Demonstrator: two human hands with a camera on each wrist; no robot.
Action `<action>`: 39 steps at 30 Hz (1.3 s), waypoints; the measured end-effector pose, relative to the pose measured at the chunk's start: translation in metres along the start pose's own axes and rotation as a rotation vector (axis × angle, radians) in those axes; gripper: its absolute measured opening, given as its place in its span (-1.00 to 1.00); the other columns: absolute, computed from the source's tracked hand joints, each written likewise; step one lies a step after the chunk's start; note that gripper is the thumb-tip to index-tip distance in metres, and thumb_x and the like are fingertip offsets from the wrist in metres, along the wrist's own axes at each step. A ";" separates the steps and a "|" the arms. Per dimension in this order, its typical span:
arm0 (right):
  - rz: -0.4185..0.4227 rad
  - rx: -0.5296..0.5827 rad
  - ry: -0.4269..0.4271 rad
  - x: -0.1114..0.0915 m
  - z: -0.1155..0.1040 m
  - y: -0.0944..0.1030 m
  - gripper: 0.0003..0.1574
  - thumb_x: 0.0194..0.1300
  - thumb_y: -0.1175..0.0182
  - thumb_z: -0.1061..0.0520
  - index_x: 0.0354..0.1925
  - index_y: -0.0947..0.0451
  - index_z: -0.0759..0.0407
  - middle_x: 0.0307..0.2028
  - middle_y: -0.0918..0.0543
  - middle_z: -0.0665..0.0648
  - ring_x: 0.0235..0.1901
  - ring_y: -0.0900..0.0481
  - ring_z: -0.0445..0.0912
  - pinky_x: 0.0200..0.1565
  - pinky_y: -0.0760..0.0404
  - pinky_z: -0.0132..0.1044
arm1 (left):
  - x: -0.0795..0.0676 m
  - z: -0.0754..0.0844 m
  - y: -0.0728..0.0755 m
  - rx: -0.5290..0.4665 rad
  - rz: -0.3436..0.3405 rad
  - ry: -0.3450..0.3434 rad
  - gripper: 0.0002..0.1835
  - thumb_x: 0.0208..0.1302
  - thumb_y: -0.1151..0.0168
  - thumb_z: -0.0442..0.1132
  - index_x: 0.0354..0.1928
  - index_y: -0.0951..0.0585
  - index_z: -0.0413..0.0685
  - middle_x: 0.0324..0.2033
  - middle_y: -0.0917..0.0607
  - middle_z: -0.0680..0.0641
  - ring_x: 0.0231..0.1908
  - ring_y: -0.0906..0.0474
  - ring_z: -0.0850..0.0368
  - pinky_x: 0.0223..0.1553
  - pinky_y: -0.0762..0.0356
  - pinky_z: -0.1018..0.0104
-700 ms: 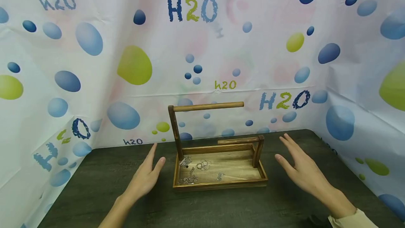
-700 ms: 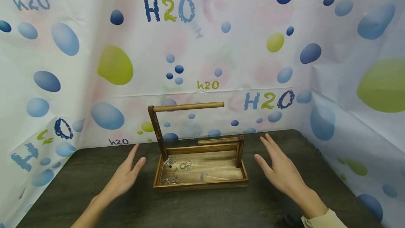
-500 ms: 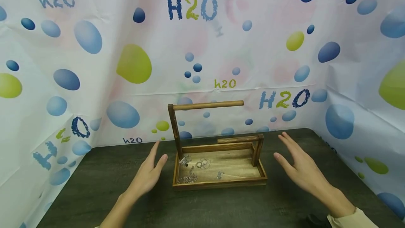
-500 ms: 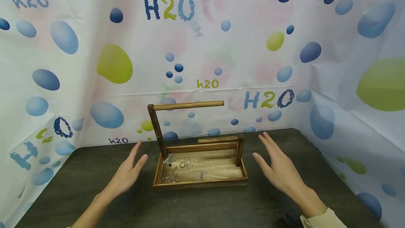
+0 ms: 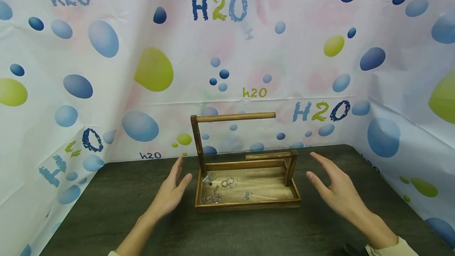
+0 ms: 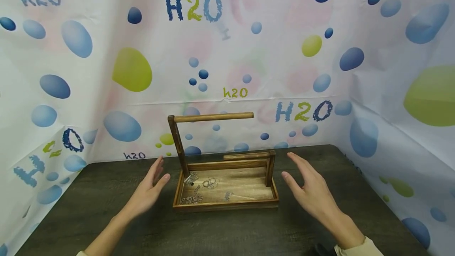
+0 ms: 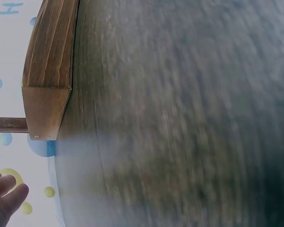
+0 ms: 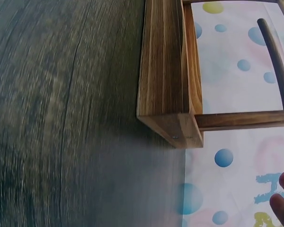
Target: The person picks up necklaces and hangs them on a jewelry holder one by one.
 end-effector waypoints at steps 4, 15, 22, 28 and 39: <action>0.028 -0.004 0.030 0.001 -0.002 -0.001 -0.24 0.33 -0.34 0.16 0.44 -0.36 0.12 0.30 -0.49 0.29 0.20 -0.48 0.31 0.04 -0.44 0.26 | 0.002 0.000 -0.003 -0.024 -0.011 -0.002 -0.17 0.55 0.03 0.11 0.63 0.18 0.08 0.55 0.04 -0.30 0.47 0.02 -0.35 0.34 -0.06 -0.31; 0.044 -0.012 0.064 -0.001 -0.004 -0.006 -0.24 0.24 -0.40 0.22 0.38 -0.42 0.20 0.22 -0.57 0.28 0.00 -0.60 0.14 -0.07 -0.51 0.09 | 0.009 0.003 -0.014 -0.123 -0.027 0.000 -0.15 0.56 -0.02 0.01 0.62 0.21 -0.01 0.56 0.09 -0.32 0.49 0.07 -0.34 0.38 -0.01 -0.24; 0.044 0.049 0.109 -0.003 -0.010 -0.010 -0.25 0.23 -0.41 0.25 0.36 -0.45 0.20 0.17 -0.62 0.21 0.03 -0.63 0.13 0.06 -0.41 -0.53 | 0.010 0.005 -0.021 -0.215 -0.041 0.000 -0.22 0.58 0.00 -0.19 0.62 0.18 -0.03 0.54 0.06 -0.35 0.48 0.08 -0.38 0.36 -0.08 -0.24; 0.024 0.075 0.085 -0.002 -0.011 -0.016 -0.28 0.24 -0.40 0.23 0.34 -0.47 0.21 0.18 -0.63 0.17 0.06 -0.62 0.07 0.07 -0.40 -0.55 | 0.014 0.002 -0.027 -0.252 -0.060 0.006 -0.27 0.59 0.08 -0.34 0.62 0.17 -0.06 0.54 0.06 -0.38 0.48 0.07 -0.39 0.35 -0.10 -0.23; -0.019 0.159 0.086 0.005 -0.017 -0.031 -0.30 0.27 -0.39 0.22 0.35 -0.45 0.23 0.19 -0.62 0.19 0.06 -0.63 0.09 -0.06 -0.62 0.01 | 0.023 -0.007 -0.036 -0.263 -0.083 0.030 -0.24 0.50 0.19 -0.52 0.62 0.16 -0.04 0.54 0.06 -0.34 0.49 0.09 -0.35 0.35 -0.10 -0.24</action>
Point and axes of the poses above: each hand's wrist, its own x-axis towards the middle knuckle, its own y-axis out of the back of the hand, z = x × y, the point moved 3 cm from there along x, towards the middle knuckle
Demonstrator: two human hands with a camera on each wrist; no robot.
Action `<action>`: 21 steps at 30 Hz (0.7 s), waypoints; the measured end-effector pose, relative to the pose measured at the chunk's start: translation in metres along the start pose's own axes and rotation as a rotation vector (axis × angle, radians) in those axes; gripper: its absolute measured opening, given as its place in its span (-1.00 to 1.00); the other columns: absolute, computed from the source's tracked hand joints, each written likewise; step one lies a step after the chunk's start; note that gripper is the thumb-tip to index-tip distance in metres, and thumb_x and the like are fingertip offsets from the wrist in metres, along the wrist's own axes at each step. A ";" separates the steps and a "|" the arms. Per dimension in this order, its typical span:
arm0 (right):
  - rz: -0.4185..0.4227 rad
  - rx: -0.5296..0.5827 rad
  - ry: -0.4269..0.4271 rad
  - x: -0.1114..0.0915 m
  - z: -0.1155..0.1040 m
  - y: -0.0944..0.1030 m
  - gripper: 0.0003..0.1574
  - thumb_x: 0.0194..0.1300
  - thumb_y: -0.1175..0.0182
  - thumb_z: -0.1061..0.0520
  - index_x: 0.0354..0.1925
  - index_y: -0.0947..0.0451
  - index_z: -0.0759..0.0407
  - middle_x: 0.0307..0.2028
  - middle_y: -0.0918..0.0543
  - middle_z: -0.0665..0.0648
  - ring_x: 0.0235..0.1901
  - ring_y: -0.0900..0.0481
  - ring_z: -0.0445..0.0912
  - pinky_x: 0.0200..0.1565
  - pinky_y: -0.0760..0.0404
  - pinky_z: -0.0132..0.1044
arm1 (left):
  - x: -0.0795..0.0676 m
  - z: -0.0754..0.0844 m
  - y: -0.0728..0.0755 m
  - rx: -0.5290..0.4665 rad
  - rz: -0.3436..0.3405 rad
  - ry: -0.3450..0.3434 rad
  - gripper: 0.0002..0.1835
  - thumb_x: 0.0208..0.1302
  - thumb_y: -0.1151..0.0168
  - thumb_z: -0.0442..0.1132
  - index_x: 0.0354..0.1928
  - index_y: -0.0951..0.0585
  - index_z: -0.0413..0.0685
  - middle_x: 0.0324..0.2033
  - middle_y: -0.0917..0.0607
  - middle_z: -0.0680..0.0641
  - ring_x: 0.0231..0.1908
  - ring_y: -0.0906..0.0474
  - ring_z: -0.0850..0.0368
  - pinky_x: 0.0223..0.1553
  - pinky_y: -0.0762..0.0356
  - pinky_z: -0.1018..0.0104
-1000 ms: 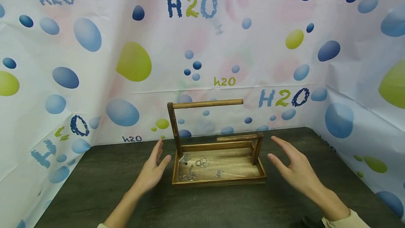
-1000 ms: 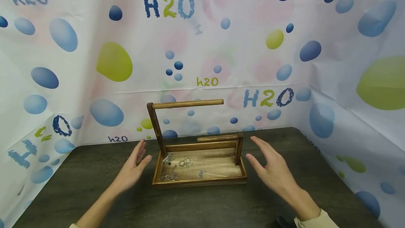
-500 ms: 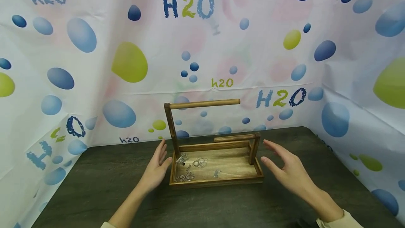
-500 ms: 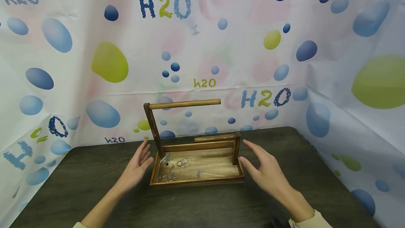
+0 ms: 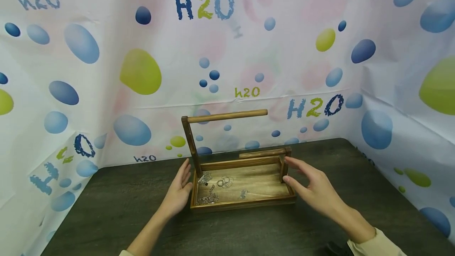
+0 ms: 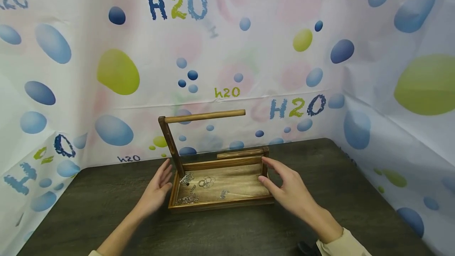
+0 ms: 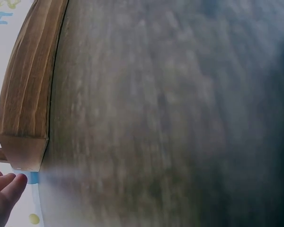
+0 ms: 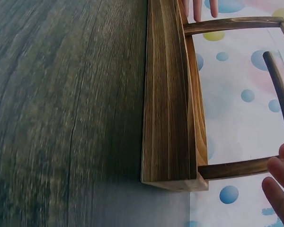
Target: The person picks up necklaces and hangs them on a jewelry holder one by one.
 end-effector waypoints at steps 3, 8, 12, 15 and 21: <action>-0.025 0.025 -0.027 0.002 0.000 -0.003 -0.31 0.29 -0.37 0.20 0.34 -0.45 0.24 0.20 -0.61 0.19 0.08 -0.62 0.09 -0.05 -0.61 0.08 | 0.001 -0.002 -0.002 -0.006 -0.005 0.004 -0.23 0.48 0.21 -0.54 0.63 0.14 0.01 0.55 0.05 -0.31 0.49 0.09 -0.33 0.35 -0.12 -0.22; -0.085 0.077 -0.087 0.004 0.003 -0.010 -0.34 0.35 -0.33 0.15 0.35 -0.44 0.25 0.20 -0.60 0.20 0.12 -0.60 0.09 0.01 -0.61 0.03 | 0.000 -0.003 -0.005 -0.012 -0.010 -0.004 -0.21 0.44 0.21 -0.59 0.62 0.10 0.01 0.55 0.03 -0.31 0.49 0.07 -0.32 0.34 -0.12 -0.22; -0.111 0.117 -0.110 0.004 0.005 -0.015 -0.36 0.38 -0.31 0.14 0.36 -0.43 0.23 0.19 -0.61 0.23 0.14 -0.59 0.10 0.03 -0.59 0.05 | 0.000 -0.002 -0.006 -0.014 -0.006 -0.008 -0.19 0.41 0.19 -0.61 0.62 0.11 -0.02 0.54 0.01 -0.33 0.49 0.05 -0.31 0.33 -0.14 -0.21; -0.120 0.128 -0.115 0.005 0.005 -0.018 -0.37 0.38 -0.30 0.13 0.36 -0.43 0.22 0.18 -0.61 0.22 0.14 -0.59 0.09 0.03 -0.59 0.06 | -0.001 -0.002 -0.007 -0.008 -0.005 -0.012 -0.16 0.39 0.17 -0.62 0.62 0.11 -0.01 0.54 0.00 -0.33 0.49 0.04 -0.30 0.32 -0.19 -0.19; -0.144 0.145 -0.116 0.007 0.005 -0.024 -0.36 0.40 -0.29 0.11 0.37 -0.42 0.20 0.19 -0.61 0.20 0.14 -0.59 0.09 0.05 -0.58 0.02 | -0.002 -0.002 -0.009 0.023 -0.018 -0.028 -0.09 0.33 0.15 -0.67 0.63 0.13 0.04 0.53 -0.02 -0.35 0.49 0.04 -0.29 0.32 -0.17 -0.22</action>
Point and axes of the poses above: each hand's wrist, its own x-axis towards the middle knuckle, its own y-axis out of the back of the hand, z = x × y, the point moved 3 cm from there along x, towards the middle knuckle
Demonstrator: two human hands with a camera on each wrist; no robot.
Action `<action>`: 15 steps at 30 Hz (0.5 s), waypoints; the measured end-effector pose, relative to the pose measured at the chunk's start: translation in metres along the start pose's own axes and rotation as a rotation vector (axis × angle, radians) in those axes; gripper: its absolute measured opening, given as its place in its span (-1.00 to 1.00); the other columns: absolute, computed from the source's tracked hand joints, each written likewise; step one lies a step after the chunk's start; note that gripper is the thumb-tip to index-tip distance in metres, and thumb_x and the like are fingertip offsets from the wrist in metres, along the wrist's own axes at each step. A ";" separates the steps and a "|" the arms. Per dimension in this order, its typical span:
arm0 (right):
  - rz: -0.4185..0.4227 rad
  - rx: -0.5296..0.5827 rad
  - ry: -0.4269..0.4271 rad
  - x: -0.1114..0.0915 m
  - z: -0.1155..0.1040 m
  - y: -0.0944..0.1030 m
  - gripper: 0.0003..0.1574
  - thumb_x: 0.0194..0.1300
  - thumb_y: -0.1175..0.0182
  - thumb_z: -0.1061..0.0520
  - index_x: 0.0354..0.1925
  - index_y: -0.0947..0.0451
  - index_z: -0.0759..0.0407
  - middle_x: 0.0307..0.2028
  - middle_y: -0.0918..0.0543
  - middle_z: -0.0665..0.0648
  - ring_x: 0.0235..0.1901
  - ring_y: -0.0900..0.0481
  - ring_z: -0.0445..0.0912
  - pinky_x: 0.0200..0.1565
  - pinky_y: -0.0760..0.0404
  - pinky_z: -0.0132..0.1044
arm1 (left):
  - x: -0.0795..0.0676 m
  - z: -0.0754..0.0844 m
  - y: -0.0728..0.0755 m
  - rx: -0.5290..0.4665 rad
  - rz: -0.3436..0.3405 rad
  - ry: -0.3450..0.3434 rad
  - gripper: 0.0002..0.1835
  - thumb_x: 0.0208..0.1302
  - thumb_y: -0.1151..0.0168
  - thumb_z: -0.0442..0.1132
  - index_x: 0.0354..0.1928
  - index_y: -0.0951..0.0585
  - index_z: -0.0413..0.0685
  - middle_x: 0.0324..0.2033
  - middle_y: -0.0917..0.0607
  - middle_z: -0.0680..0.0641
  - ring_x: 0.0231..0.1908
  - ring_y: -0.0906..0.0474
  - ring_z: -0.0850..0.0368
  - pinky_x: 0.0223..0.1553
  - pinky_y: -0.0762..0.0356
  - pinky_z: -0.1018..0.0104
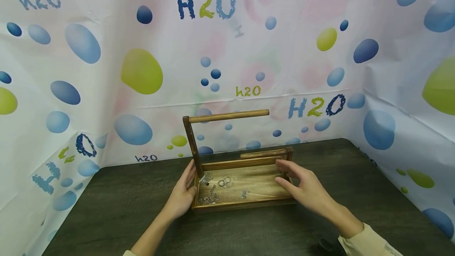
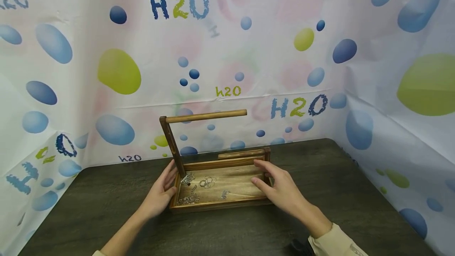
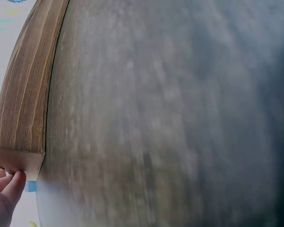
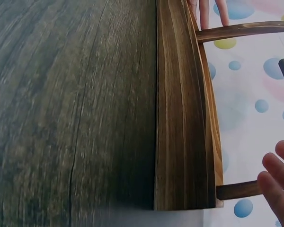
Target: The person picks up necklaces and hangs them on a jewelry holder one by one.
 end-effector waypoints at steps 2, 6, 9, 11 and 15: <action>-0.008 0.006 0.002 0.002 0.000 -0.002 -0.36 0.40 -0.29 0.10 0.37 -0.42 0.20 0.21 -0.60 0.20 0.13 -0.59 0.10 0.05 -0.58 0.02 | 0.000 0.000 0.000 0.020 -0.004 0.004 -0.07 0.33 0.15 -0.67 0.63 0.15 0.07 0.53 -0.02 -0.34 0.49 0.04 -0.29 0.34 -0.13 -0.21; -0.021 0.017 -0.007 0.004 0.001 -0.007 -0.37 0.39 -0.29 0.09 0.36 -0.43 0.20 0.22 -0.59 0.20 0.11 -0.60 0.13 0.03 -0.60 0.03 | -0.002 0.002 -0.001 0.043 -0.021 -0.006 -0.07 0.35 0.16 -0.67 0.63 0.18 0.09 0.53 0.00 -0.36 0.48 0.05 -0.31 0.36 -0.06 -0.22; -0.039 0.035 -0.016 0.006 0.002 -0.012 -0.37 0.39 -0.29 0.09 0.35 -0.43 0.22 0.22 -0.59 0.24 0.11 -0.60 0.16 0.02 -0.60 0.03 | -0.003 0.002 -0.001 0.049 -0.029 -0.015 -0.06 0.35 0.17 -0.68 0.63 0.20 0.08 0.53 0.02 -0.37 0.49 0.06 -0.30 0.36 -0.04 -0.22; -0.049 0.049 -0.019 0.007 0.003 -0.015 -0.36 0.39 -0.29 0.08 0.35 -0.43 0.23 0.22 -0.58 0.26 0.10 -0.60 0.17 0.02 -0.60 0.03 | -0.004 0.002 -0.001 0.050 -0.035 -0.007 -0.05 0.35 0.18 -0.68 0.63 0.23 0.11 0.54 0.04 -0.34 0.50 0.08 -0.25 0.37 -0.06 -0.19; -0.063 0.064 -0.028 0.009 0.004 -0.020 -0.36 0.39 -0.29 0.06 0.36 -0.43 0.22 0.21 -0.58 0.25 0.02 -0.66 0.10 -0.02 -0.63 0.01 | -0.003 0.001 -0.002 0.060 -0.047 0.004 -0.04 0.37 0.19 -0.67 0.63 0.27 0.15 0.55 0.07 -0.30 0.50 0.09 -0.20 0.37 -0.10 -0.18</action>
Point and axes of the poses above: each hand's wrist, its own x-axis towards the middle knuckle, its own y-axis out of the back of the hand, z = x × y, the point moved 3 cm from there along x, towards the middle knuckle
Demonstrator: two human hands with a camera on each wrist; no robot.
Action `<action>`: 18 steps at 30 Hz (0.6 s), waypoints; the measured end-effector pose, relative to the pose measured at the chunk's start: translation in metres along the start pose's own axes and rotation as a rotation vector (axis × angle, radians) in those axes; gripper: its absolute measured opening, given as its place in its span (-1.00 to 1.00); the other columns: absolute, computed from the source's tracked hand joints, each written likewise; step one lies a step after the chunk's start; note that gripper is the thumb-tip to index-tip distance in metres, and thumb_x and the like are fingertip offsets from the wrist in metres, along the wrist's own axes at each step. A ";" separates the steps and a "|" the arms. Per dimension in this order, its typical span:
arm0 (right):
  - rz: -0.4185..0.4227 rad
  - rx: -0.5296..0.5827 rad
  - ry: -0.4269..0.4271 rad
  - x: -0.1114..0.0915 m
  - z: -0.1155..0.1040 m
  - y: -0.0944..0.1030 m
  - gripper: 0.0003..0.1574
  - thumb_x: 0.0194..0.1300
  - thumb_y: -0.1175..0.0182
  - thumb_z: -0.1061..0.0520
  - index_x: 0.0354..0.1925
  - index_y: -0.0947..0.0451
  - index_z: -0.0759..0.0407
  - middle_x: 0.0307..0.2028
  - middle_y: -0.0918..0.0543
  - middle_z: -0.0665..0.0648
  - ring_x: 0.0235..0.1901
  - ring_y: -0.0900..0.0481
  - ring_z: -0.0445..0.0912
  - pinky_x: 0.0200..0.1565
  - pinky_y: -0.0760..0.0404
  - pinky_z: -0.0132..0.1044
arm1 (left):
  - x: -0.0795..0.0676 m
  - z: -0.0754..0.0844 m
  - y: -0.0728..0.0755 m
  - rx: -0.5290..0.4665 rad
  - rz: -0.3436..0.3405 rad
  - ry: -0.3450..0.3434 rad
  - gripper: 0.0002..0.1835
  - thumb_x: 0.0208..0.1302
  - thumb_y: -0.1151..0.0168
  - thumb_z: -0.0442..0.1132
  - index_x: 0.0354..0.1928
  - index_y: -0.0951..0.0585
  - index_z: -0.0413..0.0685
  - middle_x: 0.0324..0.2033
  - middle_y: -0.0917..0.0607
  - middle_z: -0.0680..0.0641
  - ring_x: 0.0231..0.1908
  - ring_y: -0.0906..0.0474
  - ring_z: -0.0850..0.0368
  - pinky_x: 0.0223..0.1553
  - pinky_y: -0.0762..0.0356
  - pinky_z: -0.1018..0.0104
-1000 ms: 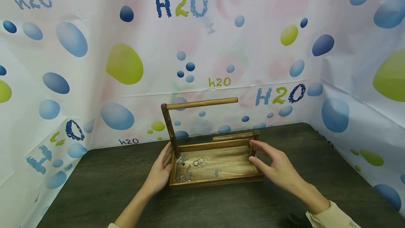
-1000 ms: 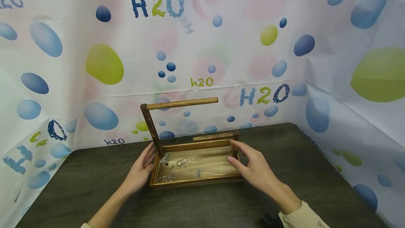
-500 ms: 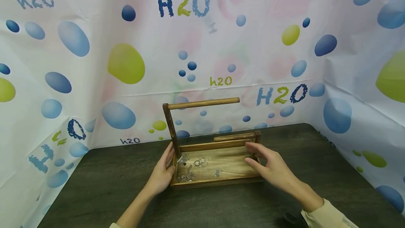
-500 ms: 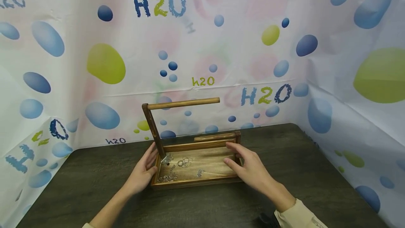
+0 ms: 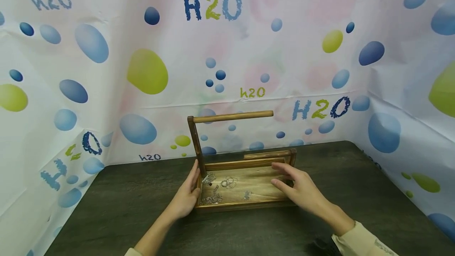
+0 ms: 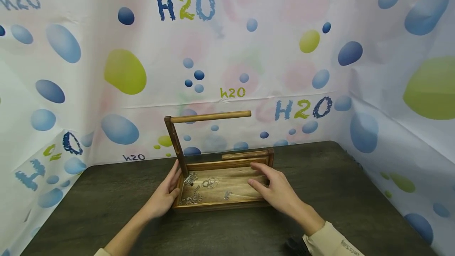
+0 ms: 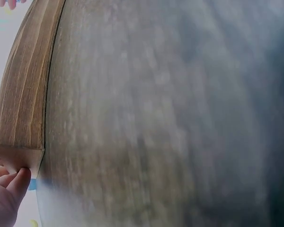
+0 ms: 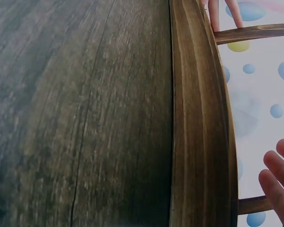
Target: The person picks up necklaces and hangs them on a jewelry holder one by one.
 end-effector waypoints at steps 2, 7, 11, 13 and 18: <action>-0.008 0.002 -0.003 0.001 0.001 -0.002 -0.36 0.39 -0.29 0.06 0.36 -0.43 0.21 0.21 -0.59 0.25 -0.04 -0.69 0.06 -0.07 -0.65 -0.03 | 0.001 -0.001 0.000 0.012 -0.002 0.007 -0.04 0.38 0.18 -0.66 0.63 0.28 0.17 0.54 0.06 -0.29 0.50 0.08 -0.20 0.36 -0.11 -0.19; -0.035 0.005 0.000 0.005 0.002 -0.008 -0.37 0.39 -0.29 0.04 0.34 -0.45 0.24 0.19 -0.60 0.25 -0.01 -0.68 0.12 -0.06 -0.65 -0.02 | 0.002 -0.002 0.001 0.026 -0.007 0.013 -0.05 0.40 0.17 -0.65 0.63 0.27 0.17 0.54 0.04 -0.30 0.50 0.06 -0.21 0.36 -0.10 -0.18; -0.074 -0.004 0.010 0.009 0.004 -0.015 -0.37 0.40 -0.28 0.02 0.33 -0.46 0.26 0.18 -0.61 0.25 0.06 -0.64 0.18 0.02 -0.60 0.02 | 0.002 -0.002 0.002 0.022 -0.014 0.013 -0.06 0.41 0.17 -0.64 0.63 0.27 0.17 0.54 0.04 -0.30 0.50 0.06 -0.20 0.37 -0.06 -0.18; -0.099 -0.006 0.018 0.010 0.004 -0.018 -0.38 0.41 -0.27 0.02 0.32 -0.46 0.26 0.18 -0.61 0.26 0.07 -0.63 0.18 0.05 -0.59 0.03 | 0.001 -0.001 0.002 0.024 -0.016 0.012 -0.06 0.41 0.17 -0.64 0.63 0.28 0.16 0.54 0.05 -0.30 0.50 0.07 -0.20 0.37 -0.05 -0.18; -0.148 0.007 0.048 0.014 0.004 -0.023 -0.40 0.43 -0.25 0.03 0.31 -0.47 0.29 0.16 -0.60 0.33 0.01 -0.66 0.19 0.03 -0.60 0.04 | 0.000 0.002 0.002 0.027 -0.016 0.003 -0.06 0.40 0.16 -0.64 0.63 0.27 0.13 0.54 0.04 -0.32 0.50 0.07 -0.20 0.37 -0.07 -0.19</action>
Point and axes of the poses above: each hand's wrist, its own x-axis towards the middle knuckle, its own y-axis out of the back of the hand, z = x × y, the point moved 3 cm from there along x, towards the middle knuckle
